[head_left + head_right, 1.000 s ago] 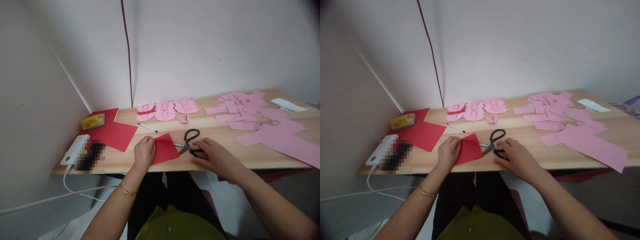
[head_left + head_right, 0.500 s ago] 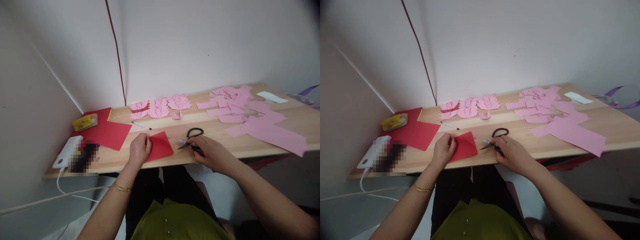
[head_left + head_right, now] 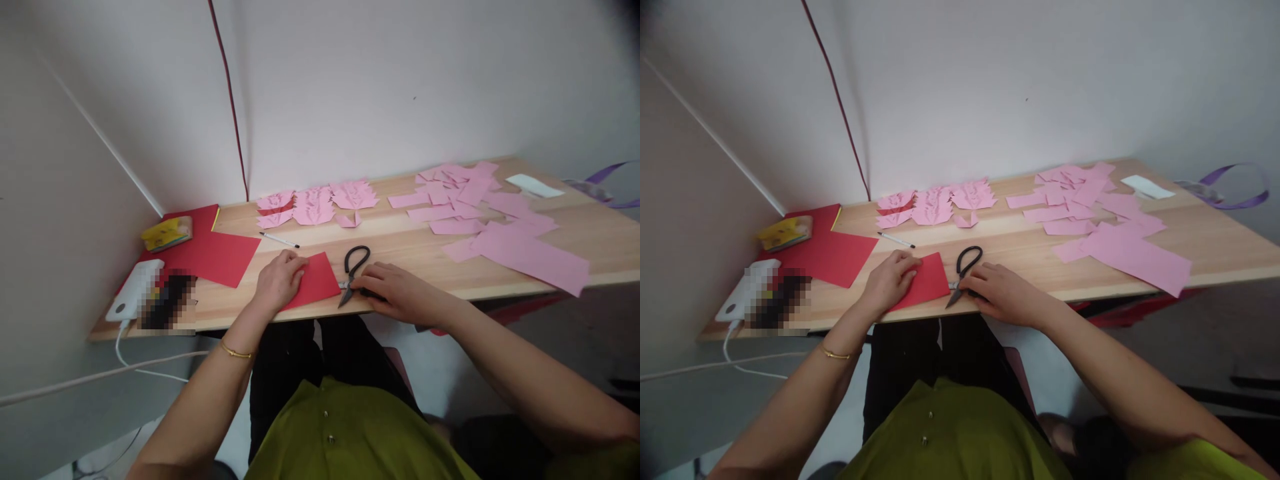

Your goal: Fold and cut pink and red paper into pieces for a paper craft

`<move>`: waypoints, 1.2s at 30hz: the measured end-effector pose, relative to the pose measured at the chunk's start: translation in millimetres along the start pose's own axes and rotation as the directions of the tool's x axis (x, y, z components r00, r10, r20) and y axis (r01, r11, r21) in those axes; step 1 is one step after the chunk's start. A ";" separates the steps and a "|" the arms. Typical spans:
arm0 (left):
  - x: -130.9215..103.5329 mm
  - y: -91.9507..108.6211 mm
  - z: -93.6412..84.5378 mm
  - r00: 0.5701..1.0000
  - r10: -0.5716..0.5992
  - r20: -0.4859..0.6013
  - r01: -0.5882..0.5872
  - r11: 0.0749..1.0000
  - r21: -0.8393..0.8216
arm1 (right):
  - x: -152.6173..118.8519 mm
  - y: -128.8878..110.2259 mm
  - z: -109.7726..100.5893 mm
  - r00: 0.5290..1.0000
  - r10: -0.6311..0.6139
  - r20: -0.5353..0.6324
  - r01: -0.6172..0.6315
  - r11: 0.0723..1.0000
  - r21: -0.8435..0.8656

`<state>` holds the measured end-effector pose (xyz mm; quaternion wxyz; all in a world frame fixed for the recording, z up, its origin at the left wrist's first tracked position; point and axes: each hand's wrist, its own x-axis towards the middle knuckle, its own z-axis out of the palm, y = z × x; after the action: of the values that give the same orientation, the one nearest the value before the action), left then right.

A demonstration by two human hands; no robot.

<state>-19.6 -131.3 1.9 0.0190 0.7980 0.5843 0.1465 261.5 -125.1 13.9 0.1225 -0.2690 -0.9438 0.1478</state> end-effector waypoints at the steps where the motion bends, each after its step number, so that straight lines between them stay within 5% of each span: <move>1: 1.4 -2.5 -2.3 0.997 0.052 0.052 -0.053 0.999 0.009 | -1.0 0.3 -1.0 1.000 -0.009 0.007 0.009 1.000 -0.016; 4: 4.7 -12.6 -6.2 0.972 0.206 0.115 -0.206 0.978 -0.010 | -3.7 0.4 -2.0 1.000 -0.024 0.012 0.025 0.998 -0.066; 7: 4.8 -22.3 -3.0 0.952 0.299 0.062 -0.298 0.954 -0.030 | -4.7 1.0 1.9 0.997 -0.066 -0.026 0.064 0.995 -0.073; 19: 0.1 -28.3 6.4 0.968 0.248 0.028 -0.247 0.968 -0.043 | -0.5 4.9 22.1 0.965 -0.154 -0.210 0.168 0.985 0.050; 36: -5.2 -28.0 5.1 0.979 0.201 0.047 -0.202 0.979 0.023 | 4.5 -11.4 33.4 0.960 -0.142 -0.243 0.140 0.990 -0.027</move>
<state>-45.7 -126.6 -9.7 0.0058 0.8563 0.5019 0.1218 242.0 -139.0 -12.4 0.2466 -0.2179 -0.9390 0.1001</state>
